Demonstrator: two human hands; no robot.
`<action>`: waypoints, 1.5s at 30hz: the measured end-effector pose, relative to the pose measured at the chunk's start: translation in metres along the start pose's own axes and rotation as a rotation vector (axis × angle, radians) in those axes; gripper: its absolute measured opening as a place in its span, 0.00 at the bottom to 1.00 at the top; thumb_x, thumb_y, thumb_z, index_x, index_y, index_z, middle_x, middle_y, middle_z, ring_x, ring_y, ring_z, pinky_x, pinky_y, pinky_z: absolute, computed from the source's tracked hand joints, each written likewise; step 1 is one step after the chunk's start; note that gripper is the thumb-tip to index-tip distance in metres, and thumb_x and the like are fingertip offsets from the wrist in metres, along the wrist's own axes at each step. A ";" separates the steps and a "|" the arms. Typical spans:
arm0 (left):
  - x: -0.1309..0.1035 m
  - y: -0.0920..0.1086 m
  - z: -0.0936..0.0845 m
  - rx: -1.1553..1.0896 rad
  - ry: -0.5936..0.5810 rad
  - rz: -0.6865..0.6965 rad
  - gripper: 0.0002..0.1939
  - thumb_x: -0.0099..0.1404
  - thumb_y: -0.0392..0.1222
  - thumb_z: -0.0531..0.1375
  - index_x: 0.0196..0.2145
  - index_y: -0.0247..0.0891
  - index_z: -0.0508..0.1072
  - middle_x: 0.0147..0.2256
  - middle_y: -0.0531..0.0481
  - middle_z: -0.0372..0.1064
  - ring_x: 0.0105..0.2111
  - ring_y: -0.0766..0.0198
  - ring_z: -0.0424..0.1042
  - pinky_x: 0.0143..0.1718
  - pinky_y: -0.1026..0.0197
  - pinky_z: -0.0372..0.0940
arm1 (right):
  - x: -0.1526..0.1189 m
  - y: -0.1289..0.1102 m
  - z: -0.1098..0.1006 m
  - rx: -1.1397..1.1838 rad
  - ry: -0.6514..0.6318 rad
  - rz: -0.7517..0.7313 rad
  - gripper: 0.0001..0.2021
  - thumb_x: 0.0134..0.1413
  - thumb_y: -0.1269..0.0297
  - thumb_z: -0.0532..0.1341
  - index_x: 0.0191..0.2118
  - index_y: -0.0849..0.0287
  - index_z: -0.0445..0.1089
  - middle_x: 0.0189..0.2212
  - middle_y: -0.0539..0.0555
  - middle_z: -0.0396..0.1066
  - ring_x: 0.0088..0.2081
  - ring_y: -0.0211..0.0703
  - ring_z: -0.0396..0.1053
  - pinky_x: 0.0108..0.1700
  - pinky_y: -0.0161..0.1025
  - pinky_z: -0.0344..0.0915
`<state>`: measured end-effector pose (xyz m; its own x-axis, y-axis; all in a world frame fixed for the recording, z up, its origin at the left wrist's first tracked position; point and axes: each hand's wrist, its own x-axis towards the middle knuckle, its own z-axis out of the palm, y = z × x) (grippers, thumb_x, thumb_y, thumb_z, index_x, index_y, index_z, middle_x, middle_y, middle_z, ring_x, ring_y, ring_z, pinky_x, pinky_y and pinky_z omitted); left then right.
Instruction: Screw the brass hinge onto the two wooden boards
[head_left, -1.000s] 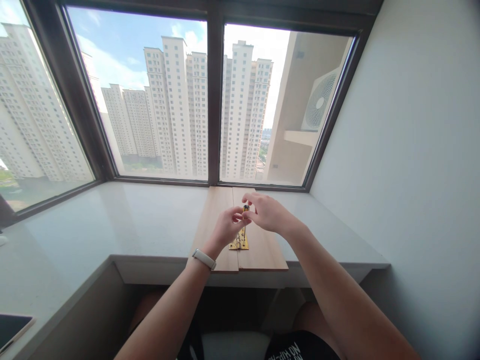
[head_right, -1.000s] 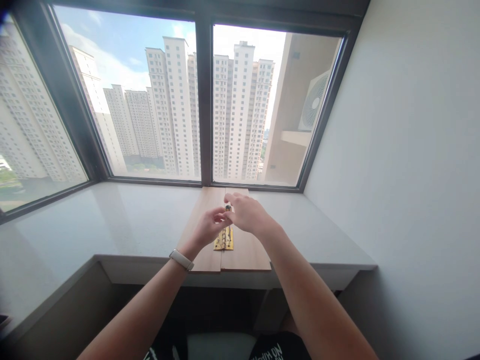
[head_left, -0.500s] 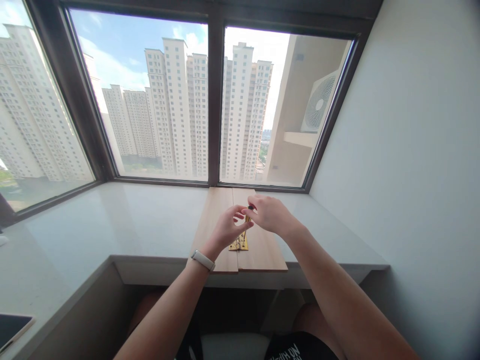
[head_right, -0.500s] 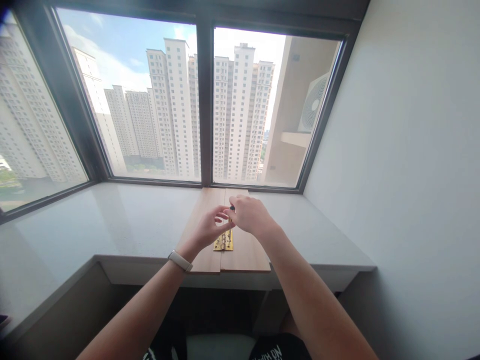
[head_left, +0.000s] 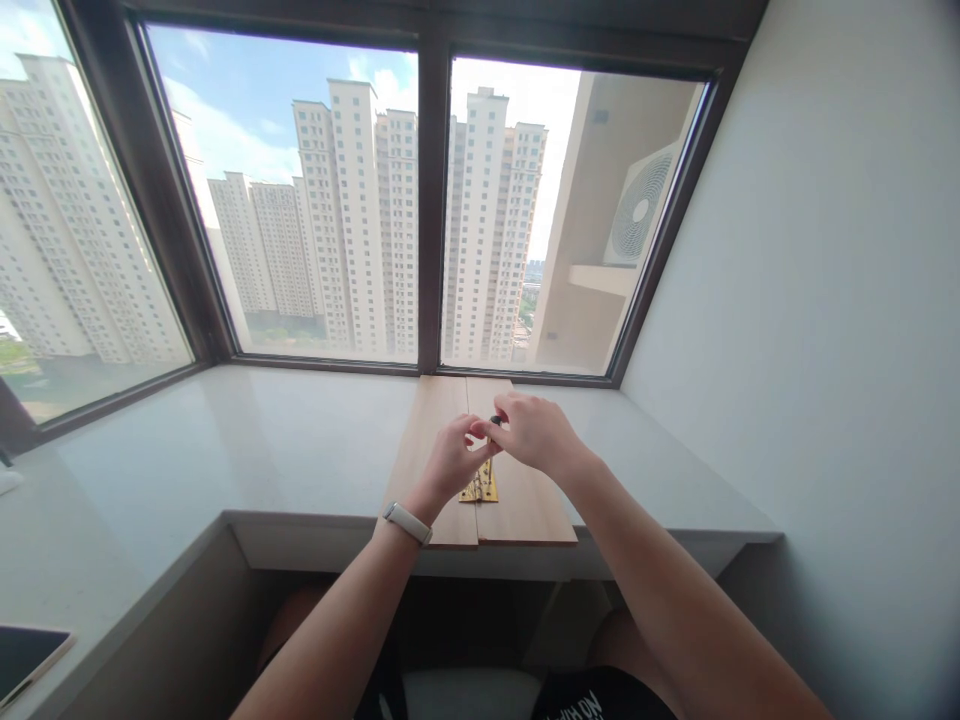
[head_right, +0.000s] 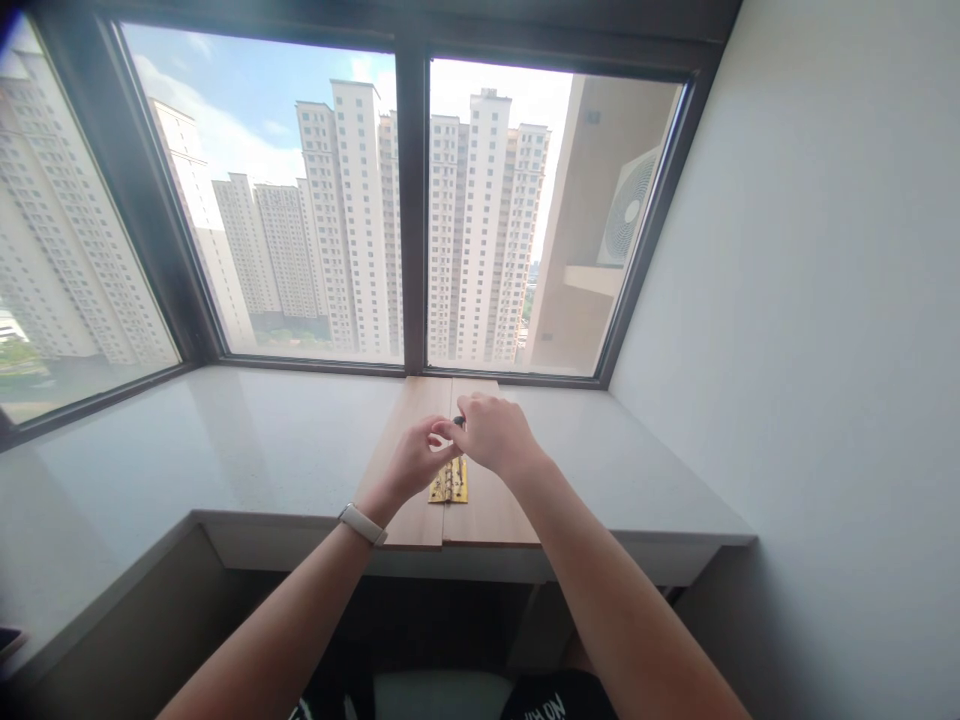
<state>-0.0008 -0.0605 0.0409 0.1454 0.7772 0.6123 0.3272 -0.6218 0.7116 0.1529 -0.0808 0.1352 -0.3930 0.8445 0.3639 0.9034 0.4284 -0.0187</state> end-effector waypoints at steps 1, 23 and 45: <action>0.000 -0.001 -0.002 -0.005 -0.007 0.004 0.09 0.63 0.47 0.64 0.33 0.38 0.75 0.34 0.49 0.73 0.35 0.62 0.73 0.36 0.60 0.68 | 0.000 0.002 -0.002 0.059 -0.009 -0.022 0.18 0.63 0.47 0.56 0.39 0.57 0.71 0.35 0.55 0.73 0.34 0.43 0.68 0.35 0.37 0.55; 0.000 -0.003 0.000 -0.010 -0.087 -0.013 0.12 0.60 0.48 0.66 0.39 0.40 0.73 0.39 0.48 0.72 0.38 0.61 0.72 0.40 0.58 0.68 | -0.001 -0.003 -0.003 -0.034 -0.058 -0.089 0.21 0.68 0.47 0.49 0.35 0.56 0.70 0.32 0.53 0.73 0.31 0.41 0.68 0.32 0.37 0.52; -0.001 -0.007 -0.006 0.037 -0.087 0.085 0.07 0.65 0.45 0.63 0.38 0.40 0.76 0.43 0.46 0.70 0.42 0.59 0.71 0.43 0.57 0.67 | -0.004 0.007 -0.005 0.227 -0.106 -0.108 0.10 0.62 0.59 0.59 0.46 0.54 0.71 0.40 0.54 0.74 0.39 0.43 0.70 0.37 0.36 0.59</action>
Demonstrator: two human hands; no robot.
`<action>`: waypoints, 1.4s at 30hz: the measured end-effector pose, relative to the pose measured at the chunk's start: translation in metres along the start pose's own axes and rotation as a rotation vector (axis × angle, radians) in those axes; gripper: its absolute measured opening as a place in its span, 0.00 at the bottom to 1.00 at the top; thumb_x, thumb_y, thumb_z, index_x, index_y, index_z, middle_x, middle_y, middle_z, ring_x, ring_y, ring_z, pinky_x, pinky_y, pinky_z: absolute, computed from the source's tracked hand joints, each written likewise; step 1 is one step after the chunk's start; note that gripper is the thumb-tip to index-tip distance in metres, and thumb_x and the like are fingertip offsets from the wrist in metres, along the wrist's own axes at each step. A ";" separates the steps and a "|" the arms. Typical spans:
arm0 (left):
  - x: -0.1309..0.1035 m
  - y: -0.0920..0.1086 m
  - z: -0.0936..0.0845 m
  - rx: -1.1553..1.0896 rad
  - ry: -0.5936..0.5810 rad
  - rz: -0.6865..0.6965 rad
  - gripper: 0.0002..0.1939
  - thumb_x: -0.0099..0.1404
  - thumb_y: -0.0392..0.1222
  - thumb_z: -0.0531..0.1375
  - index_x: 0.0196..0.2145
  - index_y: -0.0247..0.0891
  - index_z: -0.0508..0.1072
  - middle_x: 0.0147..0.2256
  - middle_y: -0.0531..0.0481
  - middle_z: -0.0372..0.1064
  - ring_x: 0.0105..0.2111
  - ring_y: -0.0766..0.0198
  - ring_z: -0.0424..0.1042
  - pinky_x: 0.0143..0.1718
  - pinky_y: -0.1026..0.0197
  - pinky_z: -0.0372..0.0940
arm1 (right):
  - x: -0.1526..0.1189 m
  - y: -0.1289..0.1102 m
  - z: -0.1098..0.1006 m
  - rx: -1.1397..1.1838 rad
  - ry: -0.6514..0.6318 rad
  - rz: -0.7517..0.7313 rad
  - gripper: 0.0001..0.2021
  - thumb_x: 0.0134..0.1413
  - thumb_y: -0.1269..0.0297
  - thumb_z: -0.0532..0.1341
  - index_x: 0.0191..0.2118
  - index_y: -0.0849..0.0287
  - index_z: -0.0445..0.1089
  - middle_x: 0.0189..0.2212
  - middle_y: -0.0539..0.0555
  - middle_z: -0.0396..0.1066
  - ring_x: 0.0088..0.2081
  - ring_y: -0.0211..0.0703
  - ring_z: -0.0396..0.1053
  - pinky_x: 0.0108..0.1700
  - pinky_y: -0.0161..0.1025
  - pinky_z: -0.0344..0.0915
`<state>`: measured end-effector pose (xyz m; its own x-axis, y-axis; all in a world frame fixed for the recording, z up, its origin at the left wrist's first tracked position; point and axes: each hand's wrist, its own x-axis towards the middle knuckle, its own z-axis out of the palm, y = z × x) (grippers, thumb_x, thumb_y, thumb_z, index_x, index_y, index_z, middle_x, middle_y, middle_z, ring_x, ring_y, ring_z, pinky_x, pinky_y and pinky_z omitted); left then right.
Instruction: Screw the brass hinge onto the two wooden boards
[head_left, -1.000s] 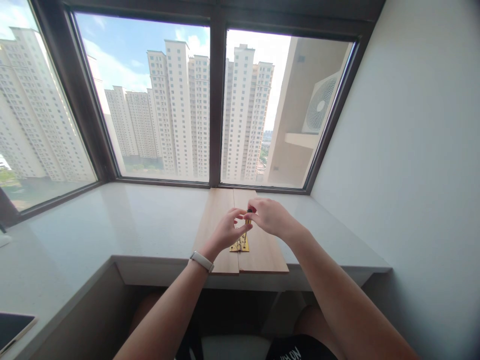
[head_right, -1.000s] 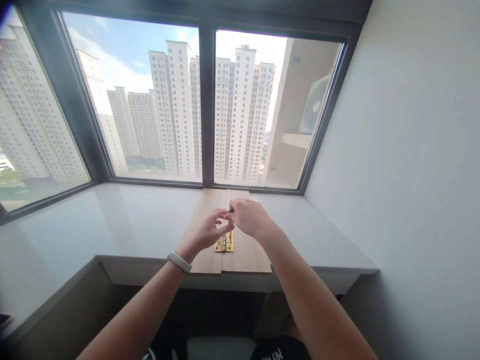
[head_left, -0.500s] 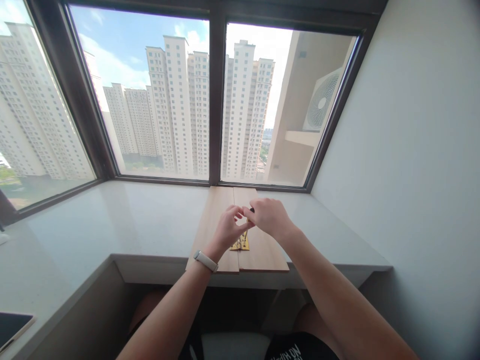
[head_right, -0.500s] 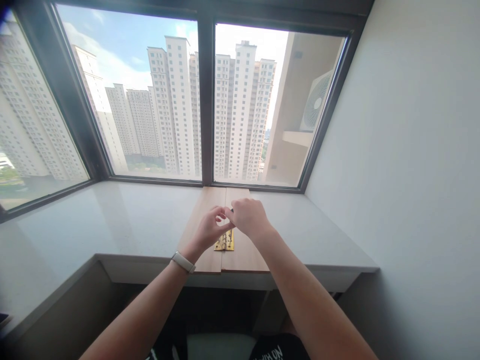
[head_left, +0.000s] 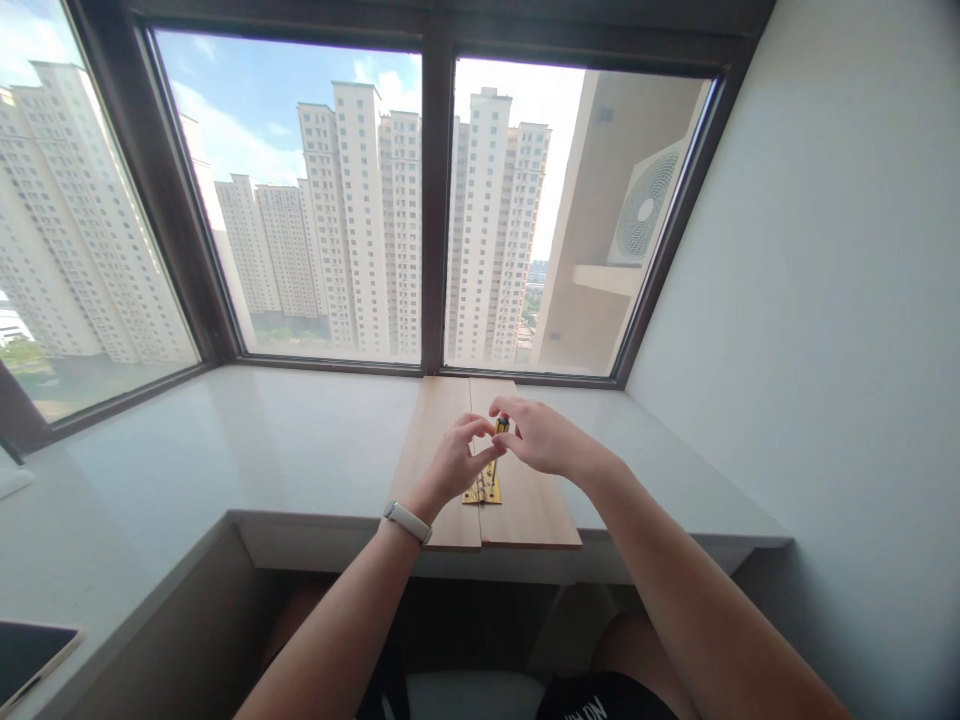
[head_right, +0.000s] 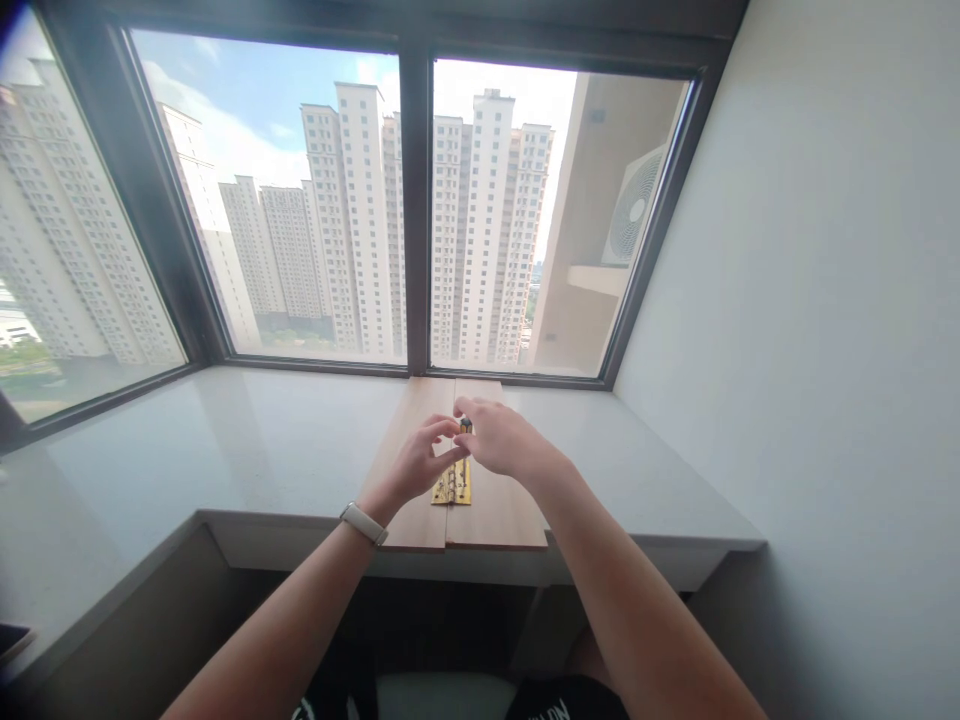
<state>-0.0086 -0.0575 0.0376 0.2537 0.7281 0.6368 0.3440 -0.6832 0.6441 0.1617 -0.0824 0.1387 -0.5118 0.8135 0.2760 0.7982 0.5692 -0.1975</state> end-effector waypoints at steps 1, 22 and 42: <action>0.000 -0.001 -0.001 -0.005 -0.012 0.000 0.07 0.65 0.45 0.63 0.39 0.41 0.76 0.44 0.46 0.70 0.43 0.59 0.71 0.44 0.57 0.67 | -0.001 0.001 -0.001 0.033 -0.025 -0.031 0.08 0.62 0.63 0.58 0.46 0.54 0.71 0.40 0.53 0.74 0.40 0.42 0.70 0.38 0.35 0.59; -0.004 0.006 0.004 0.025 0.050 -0.050 0.14 0.59 0.50 0.68 0.38 0.41 0.75 0.41 0.47 0.69 0.40 0.59 0.71 0.42 0.55 0.69 | 0.003 -0.004 0.009 -0.390 0.067 0.115 0.29 0.66 0.39 0.46 0.33 0.58 0.72 0.26 0.56 0.73 0.31 0.46 0.71 0.32 0.38 0.54; -0.005 0.002 0.008 -0.031 -0.073 -0.042 0.06 0.69 0.40 0.57 0.41 0.41 0.73 0.46 0.45 0.69 0.45 0.59 0.70 0.46 0.55 0.67 | -0.005 0.007 0.007 -0.058 -0.009 -0.055 0.06 0.63 0.70 0.56 0.41 0.54 0.69 0.37 0.51 0.74 0.39 0.41 0.69 0.37 0.34 0.56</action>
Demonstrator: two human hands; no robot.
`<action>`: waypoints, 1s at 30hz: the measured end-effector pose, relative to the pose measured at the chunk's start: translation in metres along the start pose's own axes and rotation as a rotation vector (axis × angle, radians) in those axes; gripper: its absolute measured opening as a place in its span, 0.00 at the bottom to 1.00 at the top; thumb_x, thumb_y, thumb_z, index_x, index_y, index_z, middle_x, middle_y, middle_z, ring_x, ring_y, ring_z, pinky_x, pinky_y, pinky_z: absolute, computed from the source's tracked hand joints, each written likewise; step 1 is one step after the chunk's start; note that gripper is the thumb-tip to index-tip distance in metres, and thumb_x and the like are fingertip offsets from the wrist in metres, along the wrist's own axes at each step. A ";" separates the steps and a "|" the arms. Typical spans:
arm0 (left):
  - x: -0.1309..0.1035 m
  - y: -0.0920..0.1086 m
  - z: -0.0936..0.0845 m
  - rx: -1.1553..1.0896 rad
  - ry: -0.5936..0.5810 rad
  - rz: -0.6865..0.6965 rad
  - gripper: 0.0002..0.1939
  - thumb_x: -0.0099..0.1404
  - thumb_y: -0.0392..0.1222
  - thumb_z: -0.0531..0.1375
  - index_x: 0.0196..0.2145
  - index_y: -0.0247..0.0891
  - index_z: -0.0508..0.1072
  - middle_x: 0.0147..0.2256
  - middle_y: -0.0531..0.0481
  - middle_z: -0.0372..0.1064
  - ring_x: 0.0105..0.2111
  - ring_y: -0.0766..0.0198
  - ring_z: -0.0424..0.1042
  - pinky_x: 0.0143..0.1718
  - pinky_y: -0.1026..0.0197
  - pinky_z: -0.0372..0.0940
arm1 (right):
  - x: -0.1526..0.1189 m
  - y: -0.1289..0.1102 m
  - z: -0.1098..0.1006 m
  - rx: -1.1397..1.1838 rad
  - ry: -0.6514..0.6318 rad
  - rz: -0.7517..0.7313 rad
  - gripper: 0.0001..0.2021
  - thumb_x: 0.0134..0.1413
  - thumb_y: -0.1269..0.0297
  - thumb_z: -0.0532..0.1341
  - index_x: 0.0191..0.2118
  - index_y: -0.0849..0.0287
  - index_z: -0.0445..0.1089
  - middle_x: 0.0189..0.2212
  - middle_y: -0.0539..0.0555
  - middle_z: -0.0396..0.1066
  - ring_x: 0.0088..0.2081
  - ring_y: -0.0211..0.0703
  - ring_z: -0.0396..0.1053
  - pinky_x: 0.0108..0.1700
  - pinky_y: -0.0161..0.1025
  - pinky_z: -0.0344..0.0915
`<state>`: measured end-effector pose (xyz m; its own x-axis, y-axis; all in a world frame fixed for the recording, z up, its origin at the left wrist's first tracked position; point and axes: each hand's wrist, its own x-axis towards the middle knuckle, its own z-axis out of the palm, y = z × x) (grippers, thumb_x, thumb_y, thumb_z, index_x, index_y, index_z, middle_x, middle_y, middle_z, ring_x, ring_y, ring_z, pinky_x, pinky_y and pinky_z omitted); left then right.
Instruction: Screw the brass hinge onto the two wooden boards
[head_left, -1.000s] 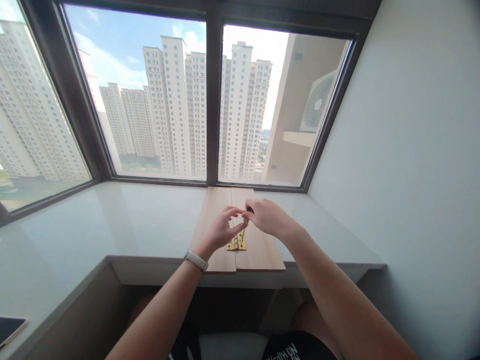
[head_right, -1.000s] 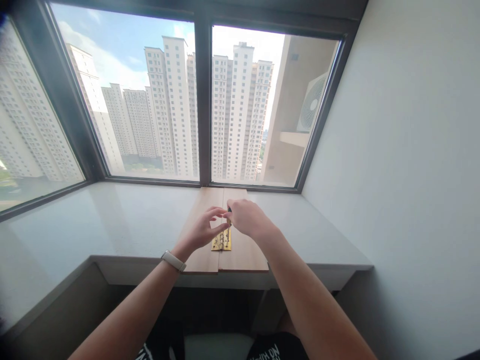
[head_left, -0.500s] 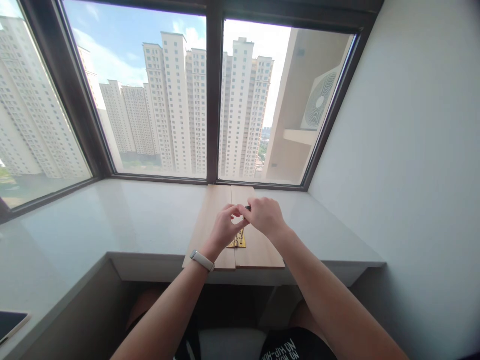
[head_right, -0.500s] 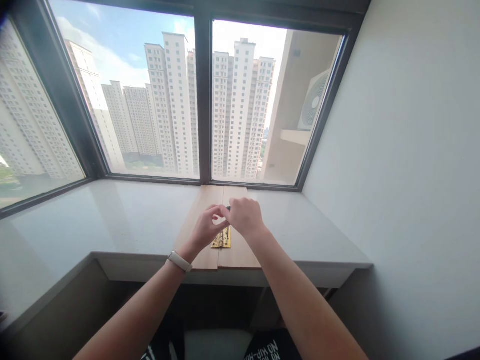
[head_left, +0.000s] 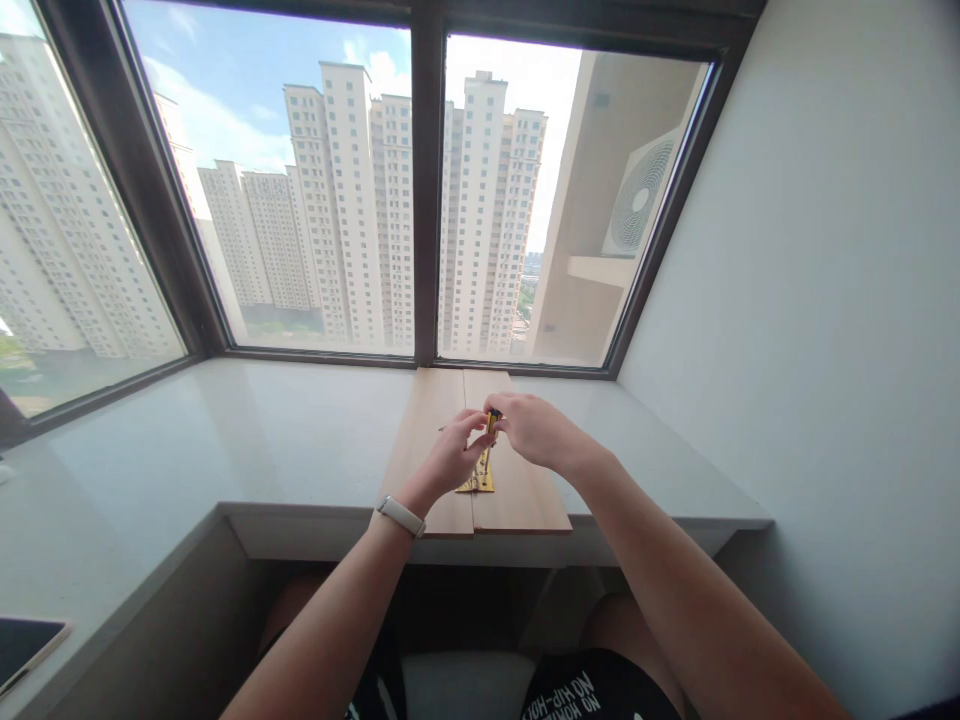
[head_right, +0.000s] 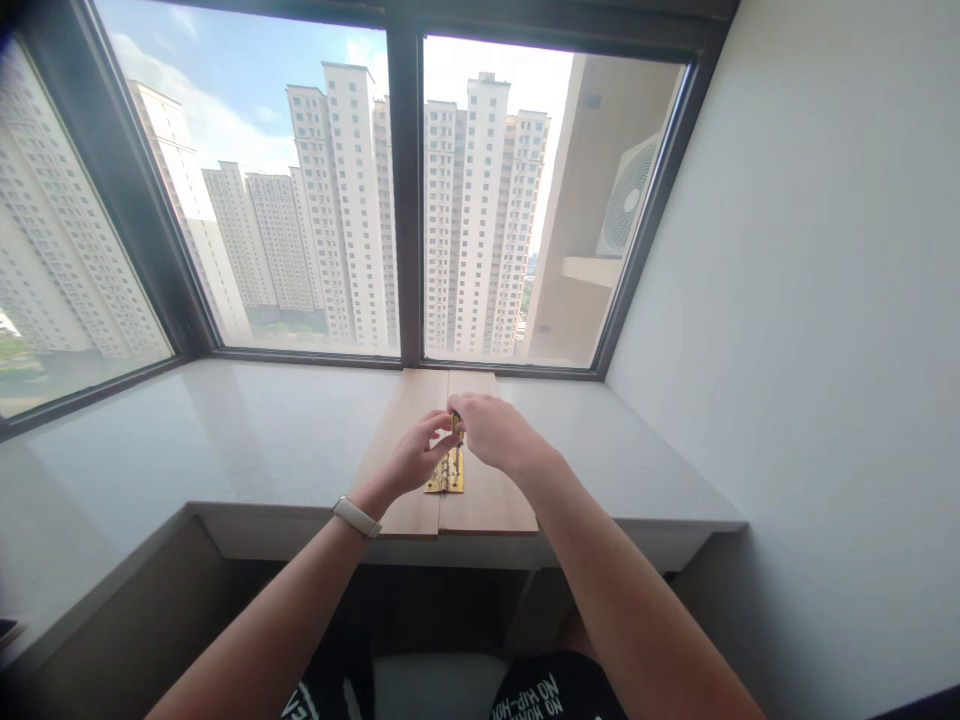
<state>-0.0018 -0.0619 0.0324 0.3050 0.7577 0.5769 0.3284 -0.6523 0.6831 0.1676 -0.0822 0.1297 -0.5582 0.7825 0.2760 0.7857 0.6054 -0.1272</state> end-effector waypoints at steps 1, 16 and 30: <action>0.000 0.000 0.000 -0.012 -0.012 0.005 0.06 0.70 0.40 0.56 0.42 0.41 0.73 0.46 0.45 0.69 0.46 0.58 0.70 0.47 0.55 0.67 | 0.000 0.000 0.000 -0.016 0.003 0.001 0.05 0.63 0.69 0.56 0.41 0.55 0.69 0.37 0.52 0.74 0.39 0.41 0.69 0.37 0.35 0.56; -0.008 -0.002 -0.003 -0.056 0.003 -0.102 0.13 0.66 0.44 0.60 0.48 0.45 0.71 0.49 0.47 0.70 0.47 0.57 0.72 0.49 0.52 0.67 | 0.007 -0.008 -0.002 -0.322 0.010 0.066 0.17 0.67 0.51 0.52 0.36 0.57 0.69 0.35 0.55 0.75 0.36 0.44 0.71 0.33 0.37 0.51; -0.003 0.000 0.007 -0.018 0.179 -0.093 0.10 0.61 0.48 0.64 0.37 0.40 0.73 0.35 0.50 0.73 0.36 0.61 0.72 0.40 0.57 0.68 | 0.018 -0.019 0.019 -0.369 0.114 0.301 0.24 0.65 0.48 0.51 0.33 0.59 0.77 0.30 0.61 0.76 0.35 0.50 0.73 0.37 0.40 0.60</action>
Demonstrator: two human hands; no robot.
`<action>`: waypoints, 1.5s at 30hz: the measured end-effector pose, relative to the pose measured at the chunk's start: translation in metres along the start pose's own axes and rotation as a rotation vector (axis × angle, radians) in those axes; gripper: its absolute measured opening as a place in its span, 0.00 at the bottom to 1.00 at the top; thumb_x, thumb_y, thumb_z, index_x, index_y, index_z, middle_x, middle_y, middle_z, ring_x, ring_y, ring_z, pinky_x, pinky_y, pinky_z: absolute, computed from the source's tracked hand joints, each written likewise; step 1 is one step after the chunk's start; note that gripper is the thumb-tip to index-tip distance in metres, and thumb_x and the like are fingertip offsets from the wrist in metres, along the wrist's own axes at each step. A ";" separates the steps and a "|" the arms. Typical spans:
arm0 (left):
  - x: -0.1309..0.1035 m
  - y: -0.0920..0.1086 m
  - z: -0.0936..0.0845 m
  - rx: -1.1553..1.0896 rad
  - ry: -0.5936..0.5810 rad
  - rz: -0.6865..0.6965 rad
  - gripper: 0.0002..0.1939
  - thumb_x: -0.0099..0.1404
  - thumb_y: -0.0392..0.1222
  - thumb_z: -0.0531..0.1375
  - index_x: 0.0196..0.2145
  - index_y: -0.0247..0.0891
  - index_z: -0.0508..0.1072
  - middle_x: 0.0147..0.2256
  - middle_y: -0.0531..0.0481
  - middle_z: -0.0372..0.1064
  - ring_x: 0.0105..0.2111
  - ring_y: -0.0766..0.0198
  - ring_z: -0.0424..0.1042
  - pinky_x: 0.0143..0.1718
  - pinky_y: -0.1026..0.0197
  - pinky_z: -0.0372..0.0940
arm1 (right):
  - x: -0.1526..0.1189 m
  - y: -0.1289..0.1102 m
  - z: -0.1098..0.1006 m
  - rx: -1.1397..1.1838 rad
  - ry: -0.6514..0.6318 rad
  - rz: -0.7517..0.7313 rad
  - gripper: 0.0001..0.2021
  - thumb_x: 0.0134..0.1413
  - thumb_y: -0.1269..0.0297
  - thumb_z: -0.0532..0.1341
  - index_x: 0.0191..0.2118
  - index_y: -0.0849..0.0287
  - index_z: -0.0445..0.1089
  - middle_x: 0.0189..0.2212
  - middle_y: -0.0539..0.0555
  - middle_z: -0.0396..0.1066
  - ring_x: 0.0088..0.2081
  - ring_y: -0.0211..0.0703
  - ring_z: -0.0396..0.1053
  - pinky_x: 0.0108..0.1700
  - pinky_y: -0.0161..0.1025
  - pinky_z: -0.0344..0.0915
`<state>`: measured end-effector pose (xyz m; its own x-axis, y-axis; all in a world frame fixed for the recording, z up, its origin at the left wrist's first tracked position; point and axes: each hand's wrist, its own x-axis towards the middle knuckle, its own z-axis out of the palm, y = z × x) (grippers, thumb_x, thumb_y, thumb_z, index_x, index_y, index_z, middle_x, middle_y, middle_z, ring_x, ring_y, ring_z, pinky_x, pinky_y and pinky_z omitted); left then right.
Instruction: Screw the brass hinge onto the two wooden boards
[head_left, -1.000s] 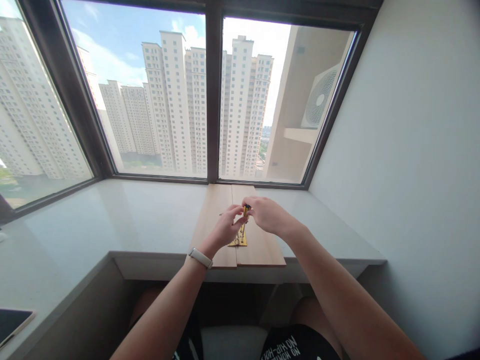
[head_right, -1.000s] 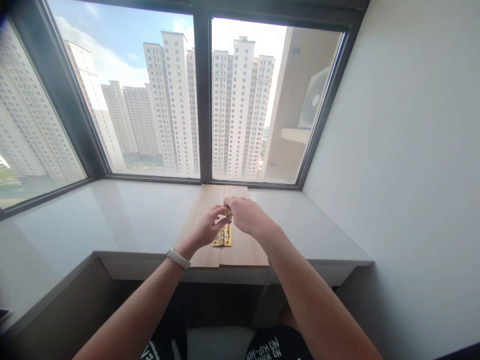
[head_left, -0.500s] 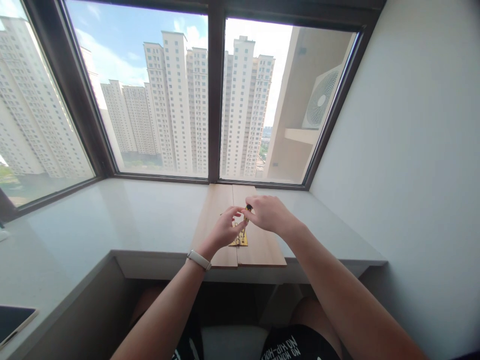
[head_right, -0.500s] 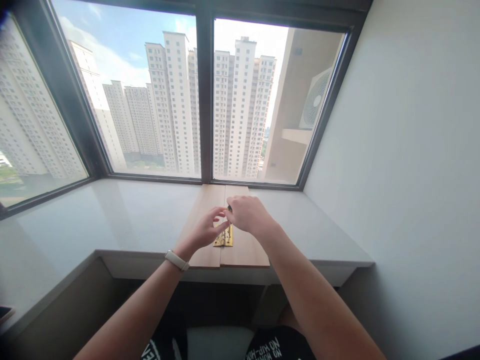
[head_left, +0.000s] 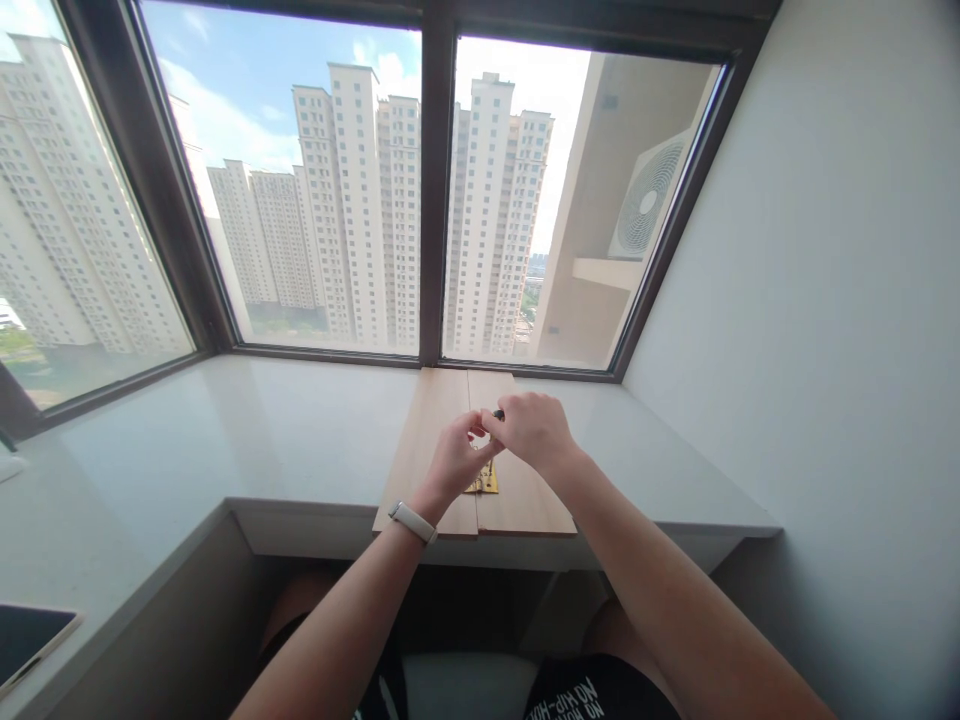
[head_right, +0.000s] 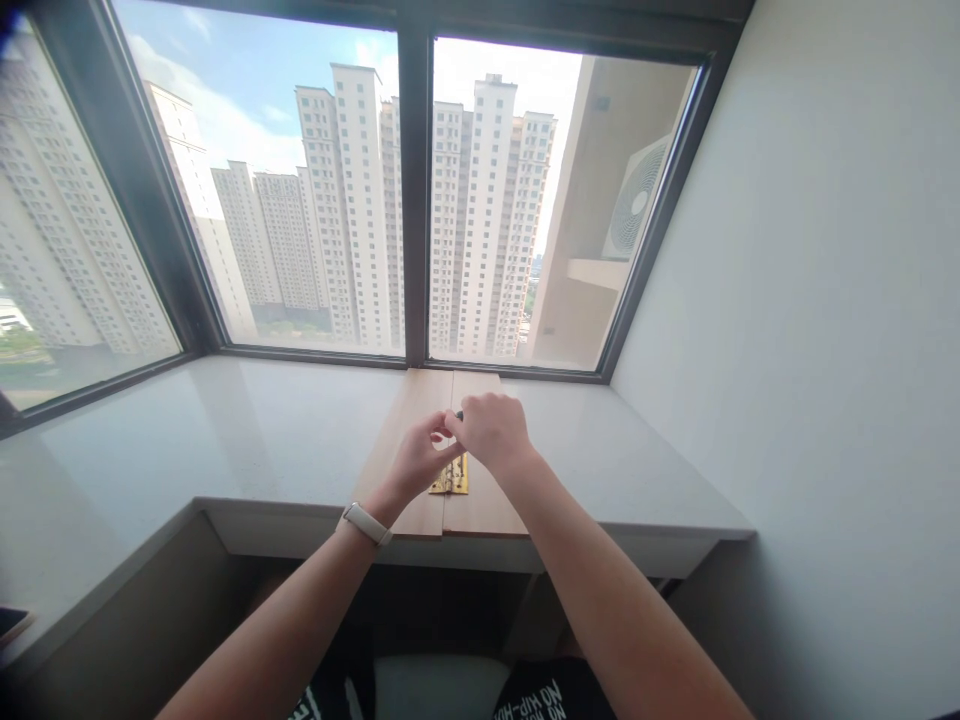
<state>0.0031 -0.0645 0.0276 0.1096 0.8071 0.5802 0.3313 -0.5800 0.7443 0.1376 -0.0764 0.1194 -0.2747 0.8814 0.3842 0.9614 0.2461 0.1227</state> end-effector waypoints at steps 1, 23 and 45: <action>0.001 0.000 0.001 0.006 0.009 -0.001 0.10 0.61 0.47 0.64 0.36 0.40 0.73 0.33 0.50 0.73 0.34 0.62 0.71 0.39 0.58 0.68 | 0.000 -0.001 0.000 0.004 0.003 0.010 0.24 0.65 0.48 0.52 0.33 0.59 0.77 0.30 0.61 0.76 0.35 0.50 0.73 0.37 0.40 0.60; 0.005 -0.002 0.001 -0.073 -0.039 -0.046 0.13 0.63 0.53 0.63 0.35 0.39 0.76 0.33 0.48 0.76 0.35 0.60 0.74 0.37 0.59 0.68 | -0.002 0.025 -0.012 0.495 -0.114 -0.269 0.06 0.61 0.69 0.57 0.39 0.58 0.71 0.38 0.54 0.72 0.39 0.41 0.68 0.40 0.36 0.59; -0.002 0.003 0.010 -0.048 0.030 -0.038 0.11 0.60 0.46 0.66 0.36 0.40 0.70 0.33 0.51 0.73 0.35 0.62 0.72 0.35 0.59 0.67 | 0.000 0.012 -0.004 0.020 -0.014 -0.211 0.21 0.68 0.48 0.50 0.35 0.57 0.72 0.34 0.55 0.74 0.33 0.43 0.70 0.33 0.38 0.52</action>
<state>0.0135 -0.0661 0.0253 0.0690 0.8252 0.5605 0.2890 -0.5543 0.7805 0.1495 -0.0755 0.1246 -0.4699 0.8149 0.3393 0.8827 0.4335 0.1812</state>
